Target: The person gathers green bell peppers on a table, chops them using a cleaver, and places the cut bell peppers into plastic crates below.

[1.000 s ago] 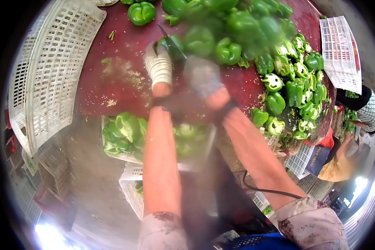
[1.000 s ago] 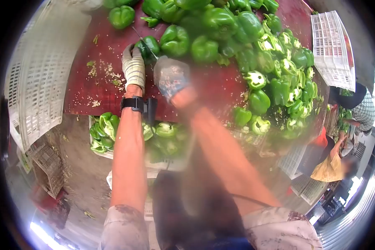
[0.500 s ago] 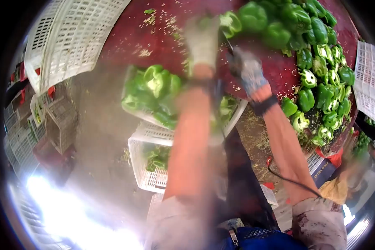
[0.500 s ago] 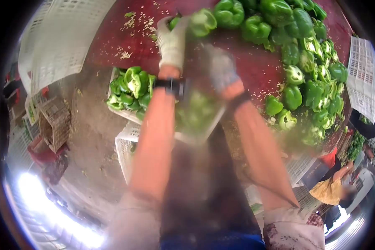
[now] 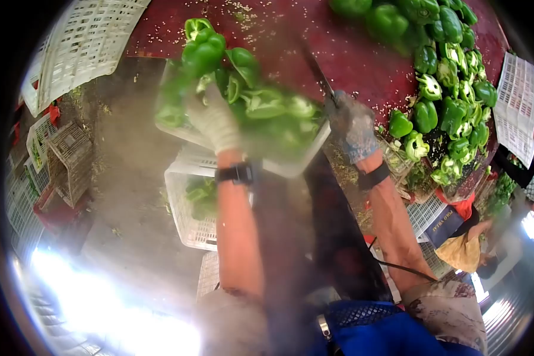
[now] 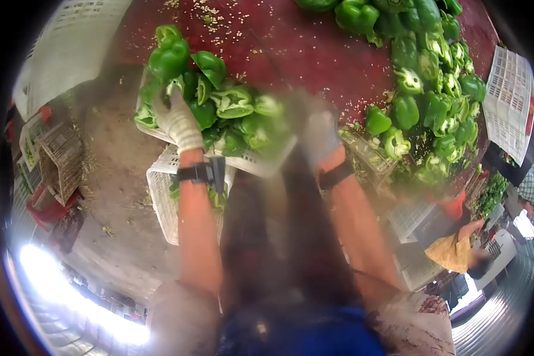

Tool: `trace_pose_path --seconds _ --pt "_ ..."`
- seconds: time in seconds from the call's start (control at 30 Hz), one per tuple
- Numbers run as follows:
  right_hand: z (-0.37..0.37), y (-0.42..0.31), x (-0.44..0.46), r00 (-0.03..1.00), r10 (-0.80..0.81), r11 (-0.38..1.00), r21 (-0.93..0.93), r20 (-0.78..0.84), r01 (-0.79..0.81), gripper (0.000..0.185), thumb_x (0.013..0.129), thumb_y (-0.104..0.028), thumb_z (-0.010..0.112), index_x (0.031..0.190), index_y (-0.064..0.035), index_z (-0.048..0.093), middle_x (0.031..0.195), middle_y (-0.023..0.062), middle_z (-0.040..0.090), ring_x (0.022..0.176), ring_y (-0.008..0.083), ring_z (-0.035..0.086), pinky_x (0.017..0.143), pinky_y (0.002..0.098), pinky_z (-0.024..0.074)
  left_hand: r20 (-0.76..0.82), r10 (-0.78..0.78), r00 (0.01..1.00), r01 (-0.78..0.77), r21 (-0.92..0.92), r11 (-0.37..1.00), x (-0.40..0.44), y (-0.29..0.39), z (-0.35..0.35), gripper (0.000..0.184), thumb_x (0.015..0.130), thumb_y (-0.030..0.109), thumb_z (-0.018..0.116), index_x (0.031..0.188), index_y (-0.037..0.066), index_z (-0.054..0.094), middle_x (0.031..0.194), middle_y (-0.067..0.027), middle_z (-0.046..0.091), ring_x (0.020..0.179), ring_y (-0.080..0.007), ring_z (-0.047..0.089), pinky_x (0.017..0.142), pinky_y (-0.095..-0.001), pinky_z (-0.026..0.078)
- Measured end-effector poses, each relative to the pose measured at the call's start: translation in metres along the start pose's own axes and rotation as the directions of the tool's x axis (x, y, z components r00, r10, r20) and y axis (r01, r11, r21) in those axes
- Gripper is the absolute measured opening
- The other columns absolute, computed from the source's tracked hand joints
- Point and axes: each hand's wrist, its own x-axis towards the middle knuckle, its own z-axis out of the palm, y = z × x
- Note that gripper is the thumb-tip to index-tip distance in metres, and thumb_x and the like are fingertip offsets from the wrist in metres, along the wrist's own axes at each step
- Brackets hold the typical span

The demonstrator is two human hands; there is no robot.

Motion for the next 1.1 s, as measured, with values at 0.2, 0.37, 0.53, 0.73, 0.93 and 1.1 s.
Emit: trace_pose_path --seconds 0.2,0.37,0.53,0.73,0.93,1.1 --pt "0.013 0.006 0.037 0.981 -0.163 0.986 -0.043 -0.102 0.159 0.009 0.085 -0.017 0.061 0.082 -0.0085 0.061 0.063 0.0140 0.059 0.058 0.0333 0.061 0.053 0.0416 0.0501 -0.059 0.263 0.963 -0.246 0.211 0.946 0.078 0.054 0.020 0.053 0.080 0.031 0.073 0.120 0.000 0.058 0.117 -0.0231 0.060 0.108 -0.0342 0.057 0.096 -0.0400 0.043" --pt "0.019 -0.005 0.057 0.974 -0.201 0.979 -0.050 -0.103 0.197 0.010 0.083 -0.013 0.060 0.090 -0.0076 0.063 0.080 0.0118 0.063 0.068 0.0292 0.063 0.060 0.0397 0.0514 0.503 0.183 0.845 -0.433 0.441 0.786 0.135 0.046 0.081 0.082 0.071 0.063 0.068 0.134 0.014 0.051 0.139 -0.0187 0.046 0.128 -0.0366 0.043 0.107 -0.0442 0.035" --pt "0.019 0.032 0.043 0.987 0.135 0.754 0.655 -0.092 -0.043 0.011 0.084 -0.013 0.057 0.092 -0.0064 0.062 0.088 0.0114 0.062 0.075 0.0291 0.062 0.063 0.0388 0.0502 0.674 0.117 0.729 -0.607 0.558 0.566 0.063 0.083 0.119 0.065 0.066 0.052 0.077 0.122 0.023 0.062 0.141 -0.0108 0.044 0.130 -0.0316 0.040 0.106 -0.0453 0.036" --pt "-0.059 0.058 0.080 0.962 0.108 0.943 -0.280 -0.249 -0.178 0.009 0.082 -0.015 0.060 0.088 -0.0088 0.061 0.076 0.0091 0.060 0.064 0.0262 0.061 0.053 0.0407 0.0488 0.634 -0.141 0.760 -0.486 0.699 0.525 0.009 0.122 0.133 0.048 0.074 0.043 0.073 0.115 0.019 0.066 0.139 -0.0142 0.047 0.131 -0.0340 0.039 0.106 -0.0522 0.032" --pt "-0.024 0.060 0.125 0.953 0.201 0.926 -0.275 -0.226 -0.260 0.013 0.083 -0.018 0.061 0.084 -0.0049 0.062 0.069 0.0118 0.063 0.062 0.0291 0.064 0.054 0.0409 0.0511 0.432 0.410 0.803 -0.496 0.105 0.862 0.041 0.120 0.245 0.036 0.090 0.031 0.053 0.110 0.003 0.065 0.110 -0.0263 0.061 0.102 -0.0417 0.057 0.092 -0.0462 0.044" --pt "-0.006 0.083 0.146 0.983 0.181 0.953 -0.253 0.027 -0.168 0.018 0.082 -0.019 0.060 0.081 -0.0031 0.067 0.072 0.0146 0.066 0.066 0.0311 0.066 0.059 0.0403 0.0537 0.707 0.151 0.691 -0.352 0.148 0.924 0.037 0.127 0.295 0.047 0.090 0.040 0.048 0.118 0.004 0.060 0.114 -0.0294 0.058 0.106 -0.0454 0.055 0.093 -0.0472 0.043"
